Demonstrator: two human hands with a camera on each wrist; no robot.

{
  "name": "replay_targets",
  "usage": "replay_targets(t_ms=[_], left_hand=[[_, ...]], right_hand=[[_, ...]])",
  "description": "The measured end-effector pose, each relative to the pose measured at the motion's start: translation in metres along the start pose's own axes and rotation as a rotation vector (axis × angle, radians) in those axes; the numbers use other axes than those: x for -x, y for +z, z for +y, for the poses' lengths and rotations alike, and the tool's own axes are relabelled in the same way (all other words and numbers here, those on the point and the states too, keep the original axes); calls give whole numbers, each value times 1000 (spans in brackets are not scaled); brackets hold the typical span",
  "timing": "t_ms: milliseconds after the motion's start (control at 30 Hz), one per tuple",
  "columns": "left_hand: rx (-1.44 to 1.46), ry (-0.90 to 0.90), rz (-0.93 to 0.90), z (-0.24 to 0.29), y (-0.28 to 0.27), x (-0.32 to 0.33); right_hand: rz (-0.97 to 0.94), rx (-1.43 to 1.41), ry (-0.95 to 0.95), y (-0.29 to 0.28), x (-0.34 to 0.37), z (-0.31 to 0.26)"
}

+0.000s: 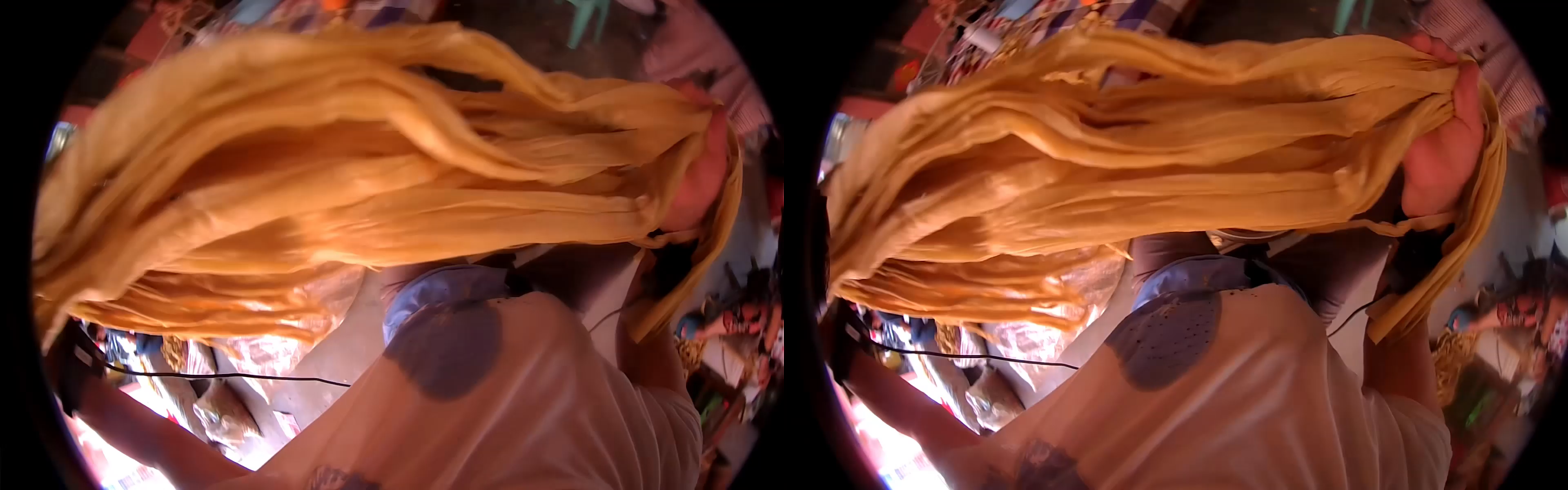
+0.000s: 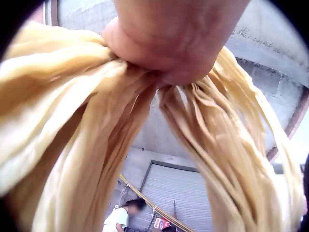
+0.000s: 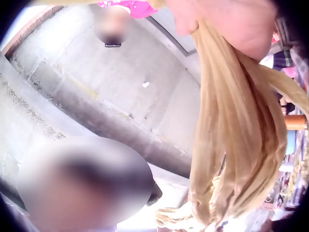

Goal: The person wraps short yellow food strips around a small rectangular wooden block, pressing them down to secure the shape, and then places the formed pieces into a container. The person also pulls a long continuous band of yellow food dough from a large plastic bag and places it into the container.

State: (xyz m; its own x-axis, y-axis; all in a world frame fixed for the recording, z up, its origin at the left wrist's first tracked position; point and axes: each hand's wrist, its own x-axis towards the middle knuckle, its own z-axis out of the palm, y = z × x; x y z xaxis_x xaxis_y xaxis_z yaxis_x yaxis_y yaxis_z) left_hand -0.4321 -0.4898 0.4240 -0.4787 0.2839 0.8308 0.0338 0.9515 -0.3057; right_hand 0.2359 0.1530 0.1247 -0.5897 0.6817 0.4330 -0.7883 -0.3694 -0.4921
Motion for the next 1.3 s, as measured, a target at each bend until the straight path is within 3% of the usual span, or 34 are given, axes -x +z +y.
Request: replay_targets(t_ms=[33,100,167,200,300,367,400,500,567,633,700,767,833,867,933,967,1033,1067,1167,1300], left_hand=[[10,32,-26,20,25,13],[127,144,-162,73,90,58],[335,293,-441,152,161,149],[434,357,-631,200,179,215],[551,595,-1208,353,159,431],[649,614,-1103,417,49,477],[723,538,-1194,428,32,485],[858,363,-1233,413,20,471],[1089,367,-1087,384,4,435],[1825,-606,-1383,339,-15,401],[1568,182,-1010,322,-60,360],[1399,223,-969,286,-43,376],[1577,-115,-995,320,-23,440],[1598,-98,-1020,345,-14,447],[751,650,-1442,434,-38,431],[700,1006,-929,419,-11,458],[1032,759,-1079,422,-15,447],[1034,628,-1174,424,-22,440],[1036,683,-1074,454,-49,424],[1385,803,-1009,507,-111,419]], right_hand=[[-86,-54,44,-2,3,2],[-31,123,12,15,16,16],[24,25,42,8,36,39],[29,282,103,5,51,49],[126,800,274,-18,82,88],[222,924,314,-33,94,107],[260,963,313,-31,100,112],[294,1149,288,-27,104,107],[281,1318,238,-11,96,95],[231,1519,135,13,87,77],[63,1715,62,35,79,67],[-257,1817,172,38,71,77],[-536,1875,394,-7,79,116],[-626,1907,462,-49,91,134],[-693,1913,464,-98,106,147],[-590,1849,483,-77,100,139],[-480,2065,720,-66,105,130],[-387,2062,657,-51,105,121],[-394,2121,637,-59,120,110],[-252,2027,779,-34,117,110]])
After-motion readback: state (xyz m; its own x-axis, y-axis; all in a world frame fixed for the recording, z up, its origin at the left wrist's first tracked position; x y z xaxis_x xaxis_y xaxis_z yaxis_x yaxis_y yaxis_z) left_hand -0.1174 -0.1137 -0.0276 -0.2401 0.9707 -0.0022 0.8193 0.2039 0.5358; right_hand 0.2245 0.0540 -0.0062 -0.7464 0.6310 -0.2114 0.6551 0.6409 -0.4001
